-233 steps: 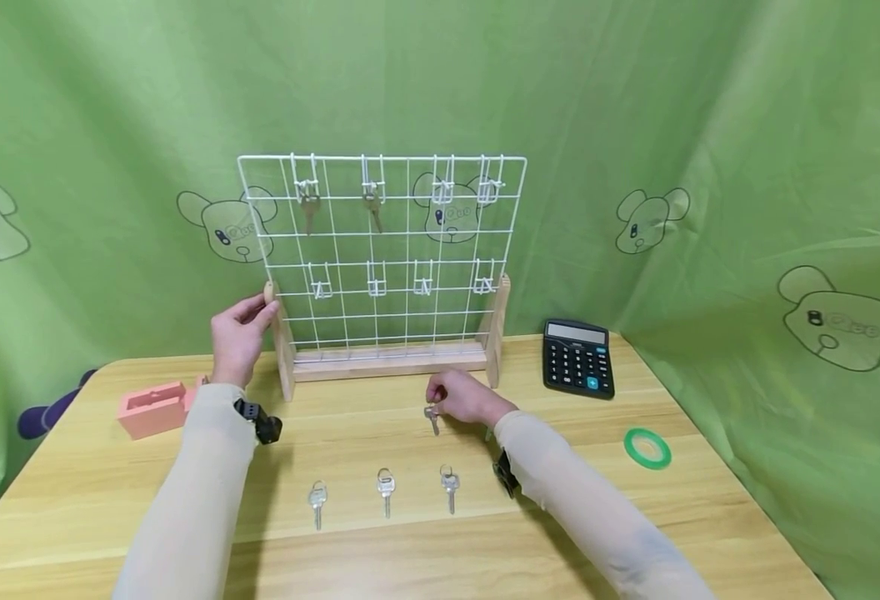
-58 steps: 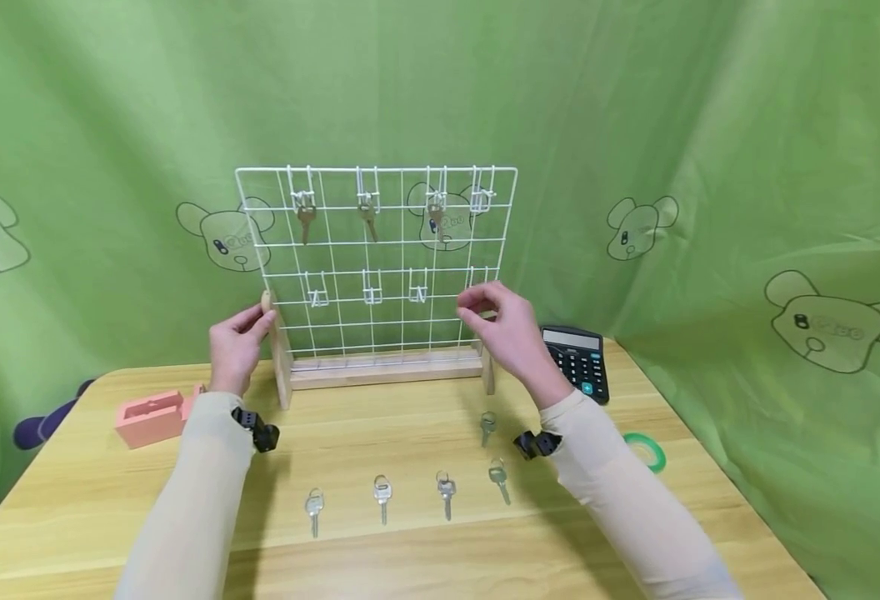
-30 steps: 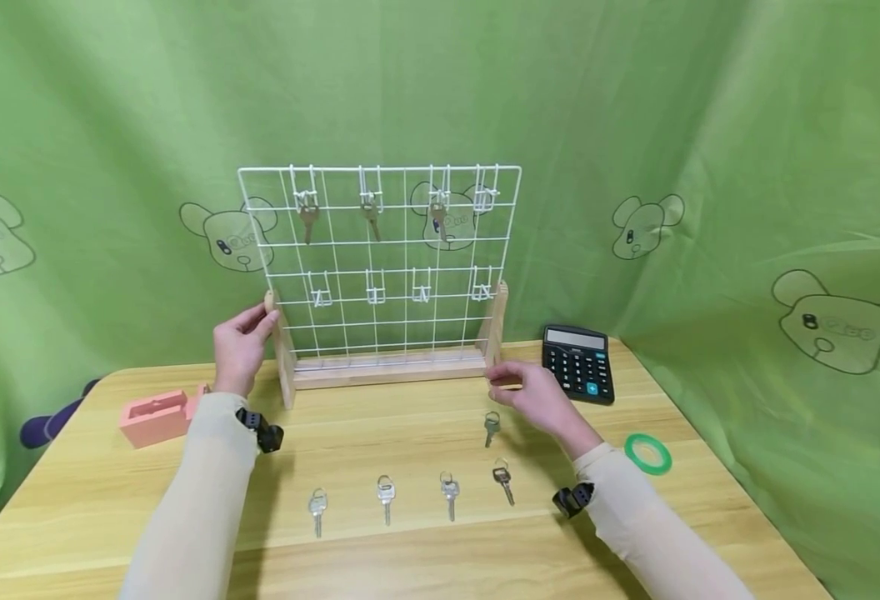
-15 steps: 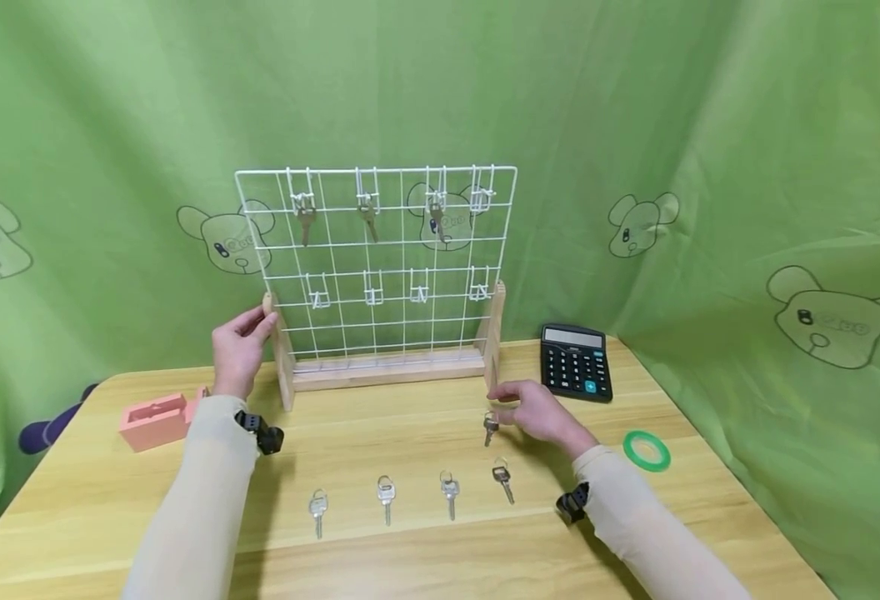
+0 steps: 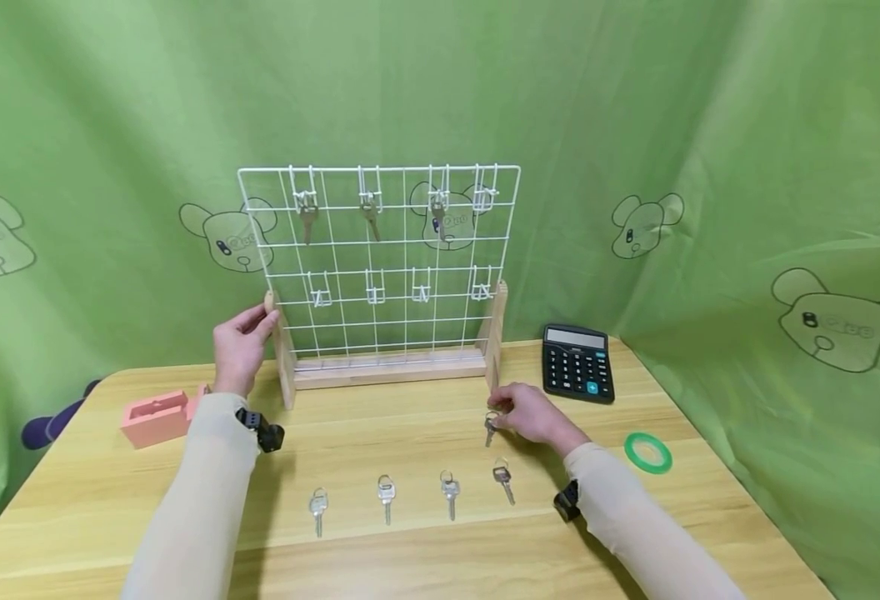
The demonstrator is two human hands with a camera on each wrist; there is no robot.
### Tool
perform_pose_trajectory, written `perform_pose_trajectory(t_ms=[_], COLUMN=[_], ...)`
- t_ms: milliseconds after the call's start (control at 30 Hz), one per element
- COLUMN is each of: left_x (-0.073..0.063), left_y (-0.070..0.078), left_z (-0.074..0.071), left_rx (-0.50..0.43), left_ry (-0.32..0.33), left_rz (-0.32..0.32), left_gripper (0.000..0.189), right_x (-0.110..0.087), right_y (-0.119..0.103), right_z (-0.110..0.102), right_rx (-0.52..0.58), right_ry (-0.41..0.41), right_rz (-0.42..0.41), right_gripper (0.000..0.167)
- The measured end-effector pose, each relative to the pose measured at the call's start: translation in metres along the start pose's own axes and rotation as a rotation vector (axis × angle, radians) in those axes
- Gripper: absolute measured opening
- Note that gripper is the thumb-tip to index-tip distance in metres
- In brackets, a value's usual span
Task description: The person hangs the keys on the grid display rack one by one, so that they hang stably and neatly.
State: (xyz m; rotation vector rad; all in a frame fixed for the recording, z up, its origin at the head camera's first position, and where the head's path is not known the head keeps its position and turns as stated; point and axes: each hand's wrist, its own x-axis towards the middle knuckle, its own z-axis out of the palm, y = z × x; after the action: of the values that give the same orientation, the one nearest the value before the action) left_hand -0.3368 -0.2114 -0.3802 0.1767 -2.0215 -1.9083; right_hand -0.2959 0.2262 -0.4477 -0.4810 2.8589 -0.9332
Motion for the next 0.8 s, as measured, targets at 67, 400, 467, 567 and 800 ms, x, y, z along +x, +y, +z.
perform_pose_trajectory(t_ms=[67,400,467,567,800], left_x=[0.000,0.000,0.000,0.000,-0.001], left_y=[0.000,0.000,0.001,0.001,0.001], left_z=[0.000,0.000,0.000,0.000,0.000], left_rx=[0.005,-0.009,-0.008,-0.001,0.014], left_ry=[-0.006,0.004,0.003,0.001,0.002], left_rz=[0.002,-0.010,-0.012,-0.014,-0.026], left_gripper=[0.045,0.045,0.045,0.046,0.045], right_x=[0.002,0.009,0.010,0.011,0.009], right_y=[0.000,0.002,0.002,0.003,0.003], right_z=[0.001,0.005,0.005,0.004,0.004], right_rx=[-0.043,-0.129,-0.121,-0.096,-0.008], right_ry=[0.002,0.004,0.005,0.000,-0.012], right_rz=[-0.001,-0.016,-0.009,0.005,0.016], right_gripper=[0.029,0.021,0.019,0.017,0.015])
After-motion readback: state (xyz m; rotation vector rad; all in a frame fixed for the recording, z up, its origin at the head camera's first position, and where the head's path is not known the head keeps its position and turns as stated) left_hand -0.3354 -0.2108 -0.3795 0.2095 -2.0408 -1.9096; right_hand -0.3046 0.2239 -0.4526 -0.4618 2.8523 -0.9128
